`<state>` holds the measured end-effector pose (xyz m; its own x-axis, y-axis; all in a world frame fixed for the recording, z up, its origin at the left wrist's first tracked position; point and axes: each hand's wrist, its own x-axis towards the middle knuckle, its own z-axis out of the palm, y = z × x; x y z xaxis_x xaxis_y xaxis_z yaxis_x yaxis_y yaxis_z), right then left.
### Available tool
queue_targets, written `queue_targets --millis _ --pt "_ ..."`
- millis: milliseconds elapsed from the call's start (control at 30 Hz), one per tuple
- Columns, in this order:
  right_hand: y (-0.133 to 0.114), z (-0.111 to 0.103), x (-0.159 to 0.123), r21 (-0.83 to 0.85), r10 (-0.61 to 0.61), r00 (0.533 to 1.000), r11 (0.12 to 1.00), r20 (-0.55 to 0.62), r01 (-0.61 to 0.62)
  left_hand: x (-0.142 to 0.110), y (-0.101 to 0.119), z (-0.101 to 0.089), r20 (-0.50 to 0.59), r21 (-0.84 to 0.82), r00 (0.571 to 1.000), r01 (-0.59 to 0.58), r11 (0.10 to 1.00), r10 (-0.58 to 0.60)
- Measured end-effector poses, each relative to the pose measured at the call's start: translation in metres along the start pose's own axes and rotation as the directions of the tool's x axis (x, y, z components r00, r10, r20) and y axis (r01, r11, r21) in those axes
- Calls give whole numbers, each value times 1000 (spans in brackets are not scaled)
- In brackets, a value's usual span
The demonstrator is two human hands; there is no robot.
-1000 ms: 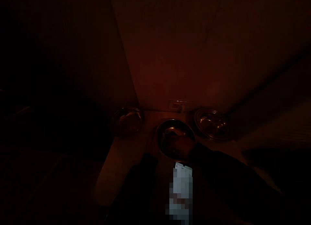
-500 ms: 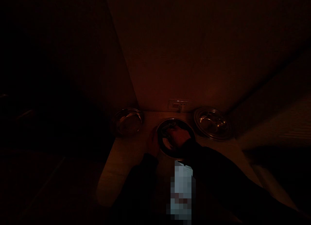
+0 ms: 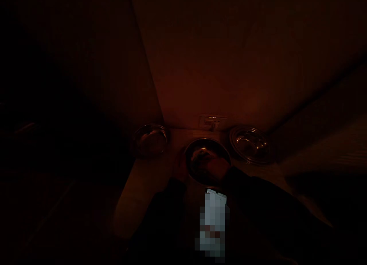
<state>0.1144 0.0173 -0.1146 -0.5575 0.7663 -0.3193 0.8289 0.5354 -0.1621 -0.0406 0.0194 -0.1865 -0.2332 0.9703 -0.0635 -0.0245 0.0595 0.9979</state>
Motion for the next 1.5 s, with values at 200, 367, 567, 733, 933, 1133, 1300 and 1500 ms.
queue_targets --millis 200,367,567,733,933,1133,1300,1500 --pt "6 -4 17 -13 185 979 982 -89 -187 -1 3 -1 15 17 1000 0 1000 0" --pt "-5 -1 12 -20 78 995 997 -56 -80 -3 7 0 -8 28 1000 10 1000 -10" --pt "-8 2 5 8 -14 1000 1000 -12 14 -4 9 -1 15 40 1000 7 999 -8" --pt "-10 0 22 6 83 991 997 -101 -83 -3 8 -2 20 54 1000 -5 999 4" --pt "-19 2 21 9 36 996 999 -76 -35 -1 10 -3 9 73 1000 19 997 -20" --pt "-15 2 19 39 0 996 999 -86 4 -2 9 -11 54 101 998 8 995 -13" --pt "-15 6 30 88 56 988 995 -147 -43 -2 9 -11 62 134 998 -38 990 29" --pt "-17 10 13 128 -100 990 985 -96 112 -3 9 -7 15 32 997 73 997 -74"
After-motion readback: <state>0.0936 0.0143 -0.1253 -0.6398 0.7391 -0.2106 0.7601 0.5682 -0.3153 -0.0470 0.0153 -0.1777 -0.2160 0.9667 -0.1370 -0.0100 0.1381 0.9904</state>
